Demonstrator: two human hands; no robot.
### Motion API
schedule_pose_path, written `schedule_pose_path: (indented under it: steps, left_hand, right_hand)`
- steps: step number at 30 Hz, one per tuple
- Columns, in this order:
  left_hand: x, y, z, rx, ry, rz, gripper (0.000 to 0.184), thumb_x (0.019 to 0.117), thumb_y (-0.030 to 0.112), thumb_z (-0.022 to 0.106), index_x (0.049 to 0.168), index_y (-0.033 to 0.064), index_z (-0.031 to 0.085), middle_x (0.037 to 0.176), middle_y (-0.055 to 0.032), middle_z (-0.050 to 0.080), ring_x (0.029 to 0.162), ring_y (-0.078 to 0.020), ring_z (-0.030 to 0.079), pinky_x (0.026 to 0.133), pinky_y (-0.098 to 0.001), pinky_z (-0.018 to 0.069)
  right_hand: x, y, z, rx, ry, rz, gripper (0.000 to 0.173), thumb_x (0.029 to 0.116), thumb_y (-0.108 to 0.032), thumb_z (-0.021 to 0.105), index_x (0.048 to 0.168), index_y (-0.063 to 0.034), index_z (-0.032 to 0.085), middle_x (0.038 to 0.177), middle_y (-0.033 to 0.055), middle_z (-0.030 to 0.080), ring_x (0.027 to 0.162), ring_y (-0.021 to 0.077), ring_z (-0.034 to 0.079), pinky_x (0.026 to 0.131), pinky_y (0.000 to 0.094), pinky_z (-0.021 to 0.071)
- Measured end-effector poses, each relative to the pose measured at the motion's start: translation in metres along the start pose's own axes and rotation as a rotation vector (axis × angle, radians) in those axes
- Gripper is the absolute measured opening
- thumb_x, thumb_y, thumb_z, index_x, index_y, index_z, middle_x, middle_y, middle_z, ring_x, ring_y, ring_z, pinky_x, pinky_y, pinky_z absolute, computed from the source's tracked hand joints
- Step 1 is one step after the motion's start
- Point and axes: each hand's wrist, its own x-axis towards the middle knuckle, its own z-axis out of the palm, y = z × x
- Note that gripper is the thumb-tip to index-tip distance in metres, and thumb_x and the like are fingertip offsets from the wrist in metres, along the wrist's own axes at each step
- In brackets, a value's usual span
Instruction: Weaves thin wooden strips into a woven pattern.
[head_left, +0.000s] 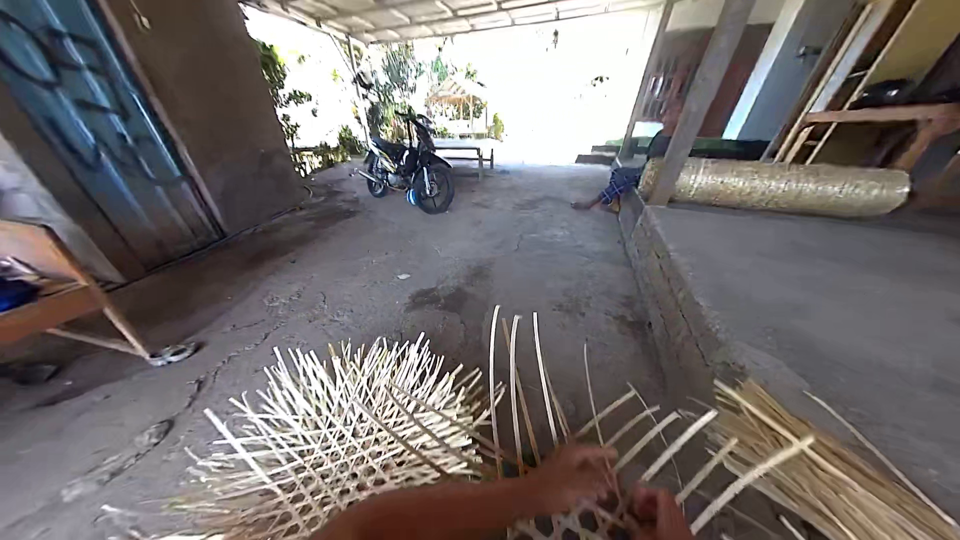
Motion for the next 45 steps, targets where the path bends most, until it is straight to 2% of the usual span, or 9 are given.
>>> schedule_pose_path:
  steps: [8, 12, 16, 26, 30, 33, 36, 41, 45]
  left_hand:
    - [0.015, -0.007, -0.040, -0.451, 0.224, -0.335, 0.029, 0.1134, 0.023, 0.031, 0.121, 0.0021, 0.049, 0.086, -0.0047, 0.067, 0.072, -0.0119, 0.066, 0.071, -0.0272, 0.0569]
    - [0.021, -0.003, -0.031, -0.406, 0.301, -0.412, 0.021, 0.1127, 0.019, 0.036, 0.127, 0.0051, 0.042, 0.084, -0.0069, 0.063, 0.063, -0.0119, 0.063, 0.062, -0.0245, 0.0550]
    - [0.020, -0.007, -0.026, -0.388, 0.331, -0.354, 0.014, 0.1100, 0.014, 0.038, 0.119, 0.0071, 0.045, 0.079, -0.0030, 0.060, 0.061, -0.0089, 0.058, 0.060, -0.0221, 0.0514]
    - [0.007, -0.019, -0.034, -0.459, 0.317, -0.060, 0.015, 0.1050, 0.012, 0.041, 0.100, 0.0135, 0.054, 0.067, 0.0023, 0.057, 0.053, -0.0049, 0.051, 0.051, -0.0175, 0.0430]
    - [0.012, -0.008, -0.028, 0.009, 0.216, -0.202, 0.021, 0.1039, 0.012, 0.047, 0.116, 0.0028, 0.062, 0.079, -0.0044, 0.062, 0.060, -0.0097, 0.055, 0.056, -0.0249, 0.0479]
    - [0.024, 0.009, -0.015, 0.433, -0.084, -0.385, 0.035, 0.1047, 0.017, 0.052, 0.137, 0.0064, 0.063, 0.124, -0.0169, 0.067, 0.106, -0.0281, 0.066, 0.090, -0.0506, 0.0526]
    - [0.032, 0.020, -0.010, 0.384, -0.238, -0.482, 0.037, 0.1066, 0.020, 0.051, 0.139, 0.0049, 0.059, 0.140, -0.0162, 0.059, 0.123, -0.0267, 0.057, 0.099, -0.0496, 0.0452]
    - [0.015, 0.010, -0.020, 0.143, -0.140, -0.274, 0.023, 0.1040, 0.029, 0.057, 0.109, 0.0072, 0.064, 0.090, -0.0013, 0.059, 0.079, -0.0088, 0.054, 0.072, -0.0275, 0.0447]
    - [-0.004, 0.006, -0.030, 0.115, -0.195, -0.078, 0.038, 0.1026, 0.018, 0.058, 0.140, 0.0120, 0.062, 0.107, -0.0066, 0.068, 0.094, -0.0133, 0.062, 0.087, -0.0334, 0.0519]
  right_hand:
    - [0.040, -0.017, -0.016, -0.052, -0.550, -0.009, 0.035, 0.1086, -0.025, 0.049, 0.140, -0.0124, 0.060, 0.121, 0.0153, 0.069, 0.110, 0.0284, 0.067, 0.098, 0.0529, 0.0513]
    - [0.037, 0.000, -0.009, 0.113, -0.493, 0.022, 0.025, 0.1041, -0.022, 0.061, 0.126, -0.0099, 0.061, 0.096, 0.0085, 0.068, 0.086, 0.0179, 0.065, 0.082, 0.0425, 0.0537]
    - [0.031, -0.013, -0.004, -0.042, -0.471, 0.054, 0.040, 0.1036, -0.027, 0.063, 0.141, -0.0135, 0.057, 0.106, 0.0144, 0.070, 0.094, 0.0280, 0.069, 0.089, 0.0522, 0.0548]
    - [0.032, -0.002, -0.006, 0.114, -0.451, -0.005, 0.017, 0.1038, -0.019, 0.062, 0.118, -0.0094, 0.064, 0.096, 0.0067, 0.070, 0.085, 0.0181, 0.067, 0.080, 0.0431, 0.0556]
    - [0.026, 0.016, -0.005, 0.202, -0.372, -0.058, 0.015, 0.1031, -0.020, 0.063, 0.112, -0.0077, 0.064, 0.096, 0.0051, 0.071, 0.085, 0.0150, 0.067, 0.080, 0.0396, 0.0563]
    - [0.018, 0.014, 0.000, 0.168, -0.285, -0.014, 0.019, 0.1035, -0.024, 0.063, 0.113, -0.0069, 0.064, 0.096, 0.0067, 0.070, 0.084, 0.0172, 0.068, 0.080, 0.0421, 0.0568]
    - [0.012, 0.014, 0.002, 0.177, -0.235, 0.004, 0.020, 0.1034, -0.023, 0.063, 0.113, -0.0056, 0.065, 0.097, 0.0073, 0.071, 0.085, 0.0171, 0.068, 0.080, 0.0417, 0.0569]
    - [0.013, 0.006, 0.006, 0.174, -0.184, 0.060, 0.019, 0.1014, -0.020, 0.066, 0.113, -0.0056, 0.067, 0.094, 0.0073, 0.072, 0.083, 0.0185, 0.069, 0.080, 0.0442, 0.0570]
    - [0.016, -0.008, 0.016, 0.093, -0.102, 0.129, 0.020, 0.0941, -0.021, 0.076, 0.105, -0.0062, 0.070, 0.089, 0.0084, 0.072, 0.079, 0.0219, 0.070, 0.077, 0.0476, 0.0580]
